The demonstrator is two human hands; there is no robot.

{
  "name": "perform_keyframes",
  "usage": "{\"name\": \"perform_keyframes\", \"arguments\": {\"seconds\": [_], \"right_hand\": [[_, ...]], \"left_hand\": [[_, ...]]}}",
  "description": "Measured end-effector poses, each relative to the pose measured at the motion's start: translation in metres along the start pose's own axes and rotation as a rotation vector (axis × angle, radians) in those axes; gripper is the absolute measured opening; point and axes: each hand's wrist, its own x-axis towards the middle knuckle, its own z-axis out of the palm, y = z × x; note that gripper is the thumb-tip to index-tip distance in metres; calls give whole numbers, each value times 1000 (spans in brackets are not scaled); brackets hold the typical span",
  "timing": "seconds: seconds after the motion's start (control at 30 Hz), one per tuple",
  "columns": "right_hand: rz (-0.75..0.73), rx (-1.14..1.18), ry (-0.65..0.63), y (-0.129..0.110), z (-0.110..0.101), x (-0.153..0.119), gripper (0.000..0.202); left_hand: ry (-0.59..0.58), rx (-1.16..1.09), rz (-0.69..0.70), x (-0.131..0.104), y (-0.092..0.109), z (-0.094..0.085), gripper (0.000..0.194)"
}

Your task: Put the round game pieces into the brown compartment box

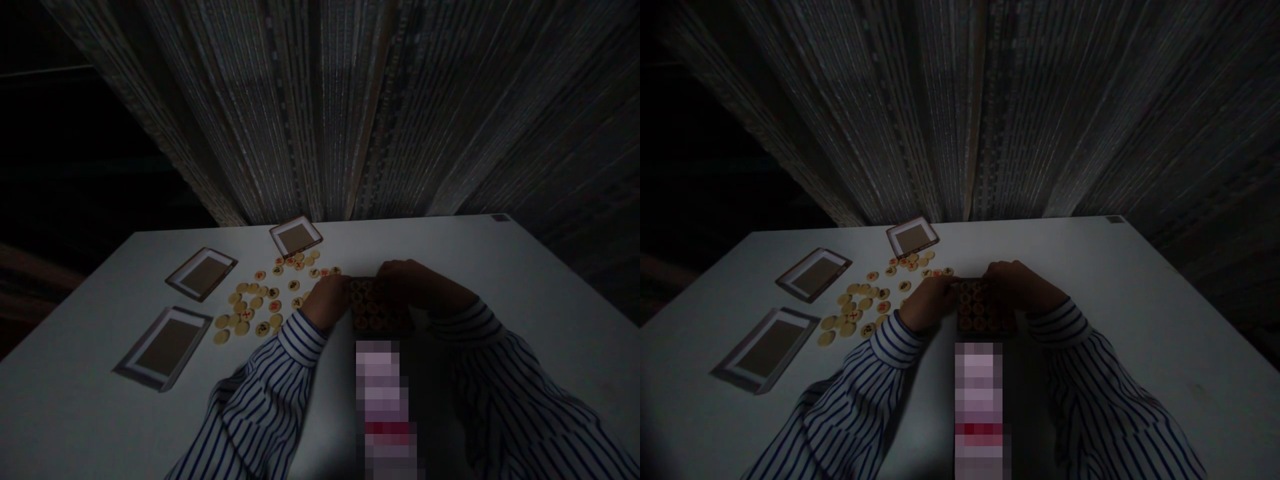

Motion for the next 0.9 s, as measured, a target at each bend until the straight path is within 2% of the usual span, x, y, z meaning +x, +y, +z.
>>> {"name": "perform_keyframes", "arguments": {"seconds": [0.13, 0.23, 0.43, 0.73, 0.9], "right_hand": [[-9, -25, -102, -9, -1, 4, 22], [1, -75, -134, -12, 0, 6, 24], [2, -96, -118, -16, -2, 5, 23], [0, -108, -126, -20, -8, 4, 24], [-2, -97, -127, -20, -7, 4, 23]], "left_hand": [[-10, -5, 15, 0, 2, 0, 37], [-11, 9, 27, 0, 2, 0, 37], [-21, 1, 82, 0, 0, 0, 38], [-51, 14, 35, -1, 3, -2, 38], [-37, -17, 64, 0, 1, -1, 39]]}}
